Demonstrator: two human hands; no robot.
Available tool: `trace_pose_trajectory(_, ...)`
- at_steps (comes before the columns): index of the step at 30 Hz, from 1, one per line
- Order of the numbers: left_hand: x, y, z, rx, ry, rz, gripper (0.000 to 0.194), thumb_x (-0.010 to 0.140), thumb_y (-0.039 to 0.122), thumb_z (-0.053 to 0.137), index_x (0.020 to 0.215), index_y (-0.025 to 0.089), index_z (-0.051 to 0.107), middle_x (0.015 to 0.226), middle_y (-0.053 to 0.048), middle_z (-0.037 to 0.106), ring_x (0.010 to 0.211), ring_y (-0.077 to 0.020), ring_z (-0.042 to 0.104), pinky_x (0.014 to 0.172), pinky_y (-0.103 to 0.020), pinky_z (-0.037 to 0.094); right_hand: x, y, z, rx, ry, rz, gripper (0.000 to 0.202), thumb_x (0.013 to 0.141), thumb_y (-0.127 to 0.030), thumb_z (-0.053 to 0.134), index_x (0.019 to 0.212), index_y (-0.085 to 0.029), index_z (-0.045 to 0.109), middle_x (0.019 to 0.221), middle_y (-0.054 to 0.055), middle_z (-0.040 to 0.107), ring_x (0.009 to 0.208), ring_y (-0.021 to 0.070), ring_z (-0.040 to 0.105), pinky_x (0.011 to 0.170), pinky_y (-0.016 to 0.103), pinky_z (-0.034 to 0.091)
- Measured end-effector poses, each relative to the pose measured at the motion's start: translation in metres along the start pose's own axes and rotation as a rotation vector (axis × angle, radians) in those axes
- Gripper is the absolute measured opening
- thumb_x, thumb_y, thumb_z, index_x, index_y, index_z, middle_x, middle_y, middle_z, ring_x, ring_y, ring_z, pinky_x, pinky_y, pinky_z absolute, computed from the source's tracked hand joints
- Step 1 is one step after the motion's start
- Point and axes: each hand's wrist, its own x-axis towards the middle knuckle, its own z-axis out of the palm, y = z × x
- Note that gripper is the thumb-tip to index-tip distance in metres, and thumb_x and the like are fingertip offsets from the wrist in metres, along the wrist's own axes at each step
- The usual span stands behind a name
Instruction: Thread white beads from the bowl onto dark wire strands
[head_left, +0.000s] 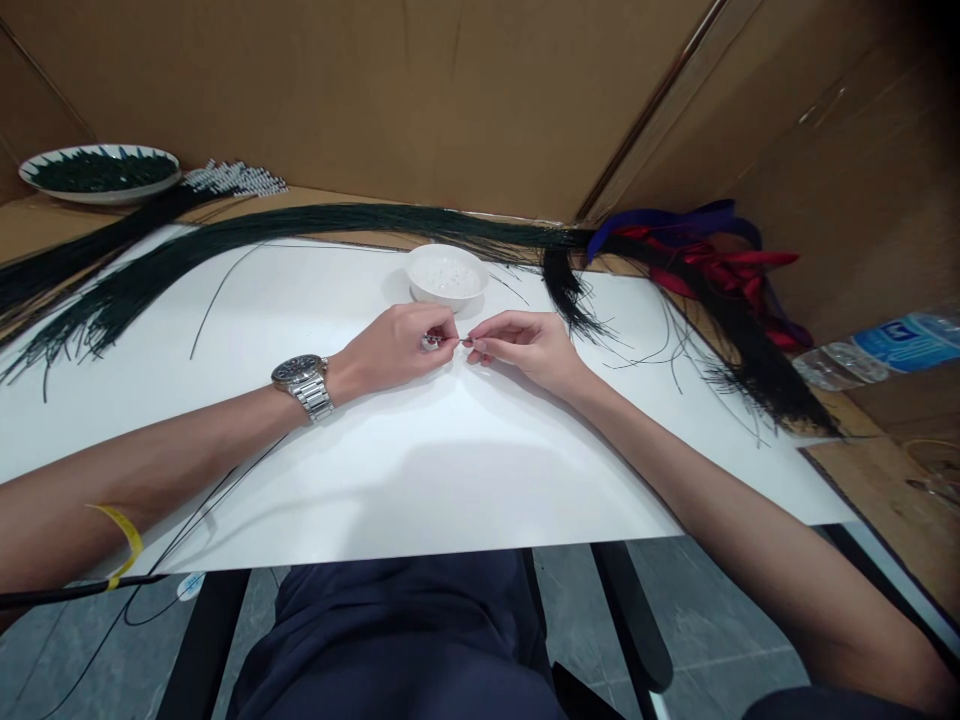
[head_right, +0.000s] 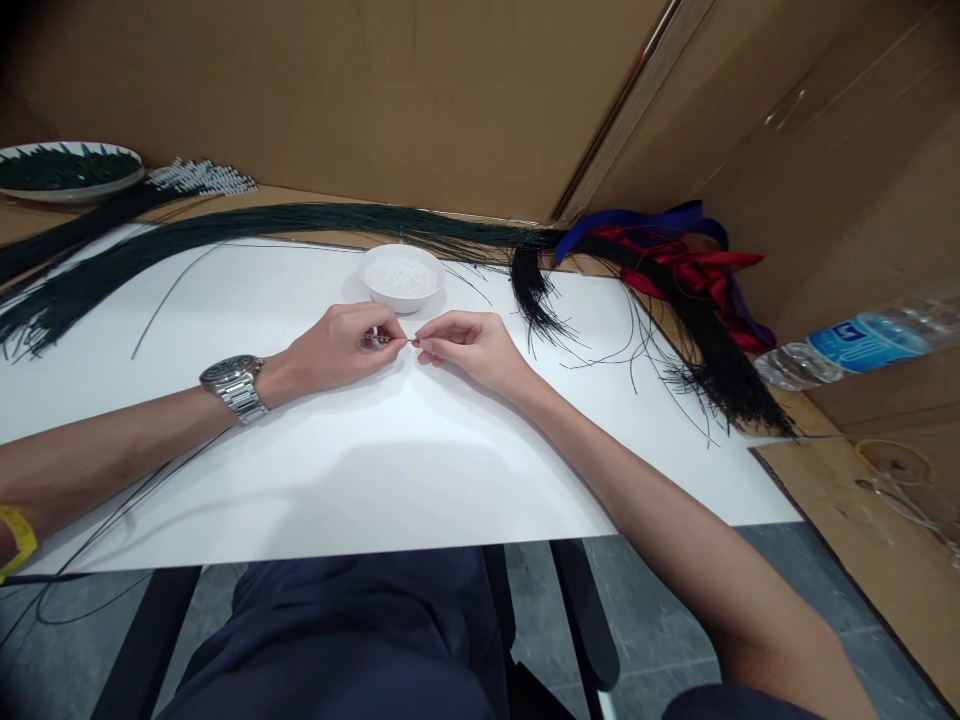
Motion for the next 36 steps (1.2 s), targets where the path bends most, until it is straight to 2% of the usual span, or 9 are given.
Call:
trace_pose_trajectory(21, 0.0001, -0.0019, 0.0001, -0.015, 0.005, 0.026, 0.009, 0.087, 0.015, 0.059, 0.080, 0.016, 0.065, 0.075, 0.000, 0.067, 0.067, -0.0121, 0.058, 0.064, -0.025, 0.042, -0.0007, 0.0019, 0.0011, -0.030, -0.003, -0.028, 0.016, 0.078, -0.030, 0.078, 0.086, -0.016, 0.076, 0.077, 0.004, 0.076, 0.070, 0.0172, 0.072, 0.067, 0.029, 0.058)
trace_pose_trajectory(27, 0.0004, -0.0023, -0.0002, -0.039, -0.001, 0.026, 0.010, 0.087, 0.015, 0.059, 0.080, 0.016, 0.065, 0.074, 0.000, 0.066, 0.066, -0.0119, 0.057, 0.063, -0.024, 0.041, -0.0028, 0.0031, 0.0041, -0.064, 0.032, -0.060, 0.012, 0.080, -0.027, 0.075, 0.087, -0.017, 0.076, 0.083, 0.004, 0.076, 0.074, 0.0173, 0.073, 0.071, 0.029, 0.060)
trace_pose_trajectory(36, 0.0012, -0.0023, -0.0020, -0.081, -0.001, 0.004, 0.010, 0.087, 0.015, 0.059, 0.081, 0.016, 0.067, 0.074, 0.001, 0.067, 0.066, -0.0112, 0.057, 0.063, -0.023, 0.041, -0.0031, 0.0017, 0.0058, -0.058, 0.054, -0.076, 0.014, 0.080, -0.028, 0.075, 0.088, -0.017, 0.076, 0.082, 0.004, 0.076, 0.073, 0.0180, 0.074, 0.068, 0.029, 0.060)
